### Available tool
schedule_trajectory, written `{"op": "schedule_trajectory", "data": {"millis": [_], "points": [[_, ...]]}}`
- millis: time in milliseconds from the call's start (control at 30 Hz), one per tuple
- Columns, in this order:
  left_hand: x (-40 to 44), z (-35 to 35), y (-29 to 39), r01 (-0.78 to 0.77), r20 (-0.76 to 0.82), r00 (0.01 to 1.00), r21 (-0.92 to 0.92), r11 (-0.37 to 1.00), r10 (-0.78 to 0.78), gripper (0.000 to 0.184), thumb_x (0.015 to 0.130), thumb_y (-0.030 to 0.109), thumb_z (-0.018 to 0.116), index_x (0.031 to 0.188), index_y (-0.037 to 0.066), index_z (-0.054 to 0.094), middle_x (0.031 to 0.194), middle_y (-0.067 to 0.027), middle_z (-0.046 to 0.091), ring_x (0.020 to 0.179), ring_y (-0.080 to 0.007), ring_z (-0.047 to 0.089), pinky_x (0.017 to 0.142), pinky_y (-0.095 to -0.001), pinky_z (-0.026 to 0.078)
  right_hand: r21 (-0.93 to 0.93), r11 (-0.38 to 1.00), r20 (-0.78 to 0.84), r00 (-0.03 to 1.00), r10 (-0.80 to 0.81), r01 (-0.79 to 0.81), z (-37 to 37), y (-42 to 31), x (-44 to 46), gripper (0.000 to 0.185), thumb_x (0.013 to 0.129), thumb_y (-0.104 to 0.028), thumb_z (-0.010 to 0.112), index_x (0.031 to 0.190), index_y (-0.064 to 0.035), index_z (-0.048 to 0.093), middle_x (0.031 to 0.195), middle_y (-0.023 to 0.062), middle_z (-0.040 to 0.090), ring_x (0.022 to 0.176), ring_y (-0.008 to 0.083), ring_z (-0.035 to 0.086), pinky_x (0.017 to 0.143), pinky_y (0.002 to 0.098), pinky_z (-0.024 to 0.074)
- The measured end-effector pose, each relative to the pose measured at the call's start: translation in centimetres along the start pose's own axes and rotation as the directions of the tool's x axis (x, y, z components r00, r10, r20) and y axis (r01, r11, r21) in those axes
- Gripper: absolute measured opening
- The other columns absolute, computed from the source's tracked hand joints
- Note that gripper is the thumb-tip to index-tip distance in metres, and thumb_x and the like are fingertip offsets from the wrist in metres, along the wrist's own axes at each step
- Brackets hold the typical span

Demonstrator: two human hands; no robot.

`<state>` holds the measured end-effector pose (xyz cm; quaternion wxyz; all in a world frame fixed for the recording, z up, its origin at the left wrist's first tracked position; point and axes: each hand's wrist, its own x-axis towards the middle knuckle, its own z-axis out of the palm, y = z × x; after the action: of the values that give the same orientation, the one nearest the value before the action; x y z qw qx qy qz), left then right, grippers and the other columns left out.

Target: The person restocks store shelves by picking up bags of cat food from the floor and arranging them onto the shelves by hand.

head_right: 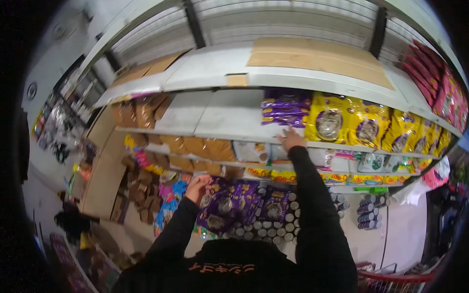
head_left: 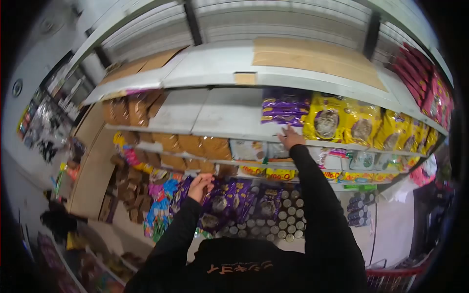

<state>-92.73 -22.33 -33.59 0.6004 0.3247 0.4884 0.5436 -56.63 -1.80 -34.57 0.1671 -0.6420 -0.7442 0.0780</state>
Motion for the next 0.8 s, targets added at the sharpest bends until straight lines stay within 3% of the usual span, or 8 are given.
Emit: {"op": "schedule_trajectory", "data": {"millis": [33, 100, 133, 200, 233, 333, 467, 800], "points": [[-1.0, -0.5, 0.4, -0.018, -0.035, 0.999, -0.022, 1.0, 0.018, 0.019, 0.085, 0.013, 0.054, 0.103, 0.007, 0.054, 0.09, -0.0016, 0.058, 0.07, -0.0103, 0.055, 0.06, -0.0231, 0.042, 0.066, 0.997, -0.084, 0.996, -0.031, 0.036, -0.5, -0.4, -0.3, 0.044, 0.086, -0.037, 0.048, 0.123, -0.0116, 0.049, 0.132, 0.0149, 0.043, 0.112, 0.0282, 0.05, 0.089, 0.0395, 0.042], [-2.5, -1.3, 2.0, -0.082, -0.023, 0.996, 0.037, 0.996, 0.083, 0.018, 0.085, 0.012, 0.053, 0.101, 0.006, 0.054, 0.09, -0.0013, 0.059, 0.069, -0.0102, 0.055, 0.061, -0.0227, 0.042, 0.359, 0.909, -0.491, 0.871, -0.006, 0.209, 1.4, -1.4, -1.4, 0.033, 0.086, -0.023, 0.052, 0.113, -0.0057, 0.053, 0.119, 0.0129, 0.054, 0.102, 0.0283, 0.056, 0.085, 0.0375, 0.0448], [-3.4, -2.1, 2.2, -0.092, -0.018, 0.995, 0.068, 0.993, 0.094, 0.017, 0.085, 0.012, 0.052, 0.101, 0.006, 0.054, 0.089, -0.0012, 0.059, 0.069, -0.0102, 0.055, 0.061, -0.0225, 0.042, 0.355, 0.906, -0.475, 0.879, -0.04, 0.233, 1.9, -3.1, -3.0, 0.033, 0.086, -0.023, 0.052, 0.113, -0.0057, 0.053, 0.119, 0.0129, 0.054, 0.102, 0.0283, 0.056, 0.085, 0.0375, 0.0448], [-3.9, -4.6, 1.8, -0.097, -0.062, 0.993, 0.049, 0.994, 0.1, 0.018, 0.085, 0.011, 0.052, 0.102, 0.006, 0.054, 0.09, -0.0017, 0.059, 0.069, -0.0098, 0.055, 0.06, -0.0218, 0.042, 0.842, 0.48, -0.357, 0.922, 0.152, 0.247, 2.7, -6.7, -6.4, 0.023, 0.087, -0.015, 0.048, 0.106, -0.0041, 0.055, 0.102, 0.0108, 0.061, 0.085, 0.0205, 0.06, 0.074, 0.0315, 0.0475], [-4.1, -5.9, 1.5, -0.094, -0.078, 0.992, 0.05, 0.994, 0.098, 0.019, 0.085, 0.01, 0.052, 0.103, 0.005, 0.054, 0.09, -0.0023, 0.06, 0.069, -0.0095, 0.055, 0.059, -0.0212, 0.042, 0.844, 0.484, -0.333, 0.933, 0.136, 0.231, 3.5, -8.6, -8.0, 0.023, 0.087, -0.015, 0.048, 0.106, -0.0041, 0.055, 0.102, 0.0108, 0.061, 0.085, 0.0205, 0.06, 0.074, 0.0315, 0.0475], [-4.5, -9.9, 1.3, -0.074, -0.12, 0.989, 0.082, 0.994, 0.084, 0.02, 0.085, 0.011, 0.051, 0.104, 0.005, 0.055, 0.091, -0.003, 0.061, 0.069, -0.009, 0.055, 0.058, -0.0202, 0.042, 0.987, 0.03, 0.157, 0.982, 0.106, -0.161, 7.0, -14.2, -14.5, 0.019, 0.09, -0.018, 0.047, 0.1, -0.0042, 0.056, 0.088, 0.0078, 0.061, 0.073, 0.0136, 0.059, 0.066, 0.025, 0.0459], [-4.5, -14.1, 2.8, -0.042, -0.117, 0.992, 0.047, 0.998, 0.047, 0.017, 0.085, 0.011, 0.052, 0.101, 0.005, 0.055, 0.09, -0.0029, 0.061, 0.069, -0.0091, 0.055, 0.059, -0.0209, 0.043, 0.945, 0.101, 0.313, 0.95, -0.015, -0.31, 9.2, -20.5, -18.0, 0.019, 0.091, -0.021, 0.049, 0.097, -0.0045, 0.054, 0.084, 0.0076, 0.062, 0.067, 0.0131, 0.058, 0.062, 0.0242, 0.0449], [-3.5, -27.5, 1.8, 0.129, -0.049, 0.991, 0.099, 0.987, -0.125, 0.014, 0.085, 0.012, 0.054, 0.098, 0.008, 0.056, 0.089, -0.002, 0.06, 0.071, -0.0096, 0.055, 0.062, -0.023, 0.044, 0.884, 0.142, 0.434, 0.895, 0.104, -0.446, 15.2, -30.0, -22.2, 0.018, 0.09, -0.02, 0.049, 0.1, -0.0053, 0.051, 0.089, 0.0079, 0.061, 0.066, 0.0152, 0.059, 0.06, 0.0251, 0.0461]]}}
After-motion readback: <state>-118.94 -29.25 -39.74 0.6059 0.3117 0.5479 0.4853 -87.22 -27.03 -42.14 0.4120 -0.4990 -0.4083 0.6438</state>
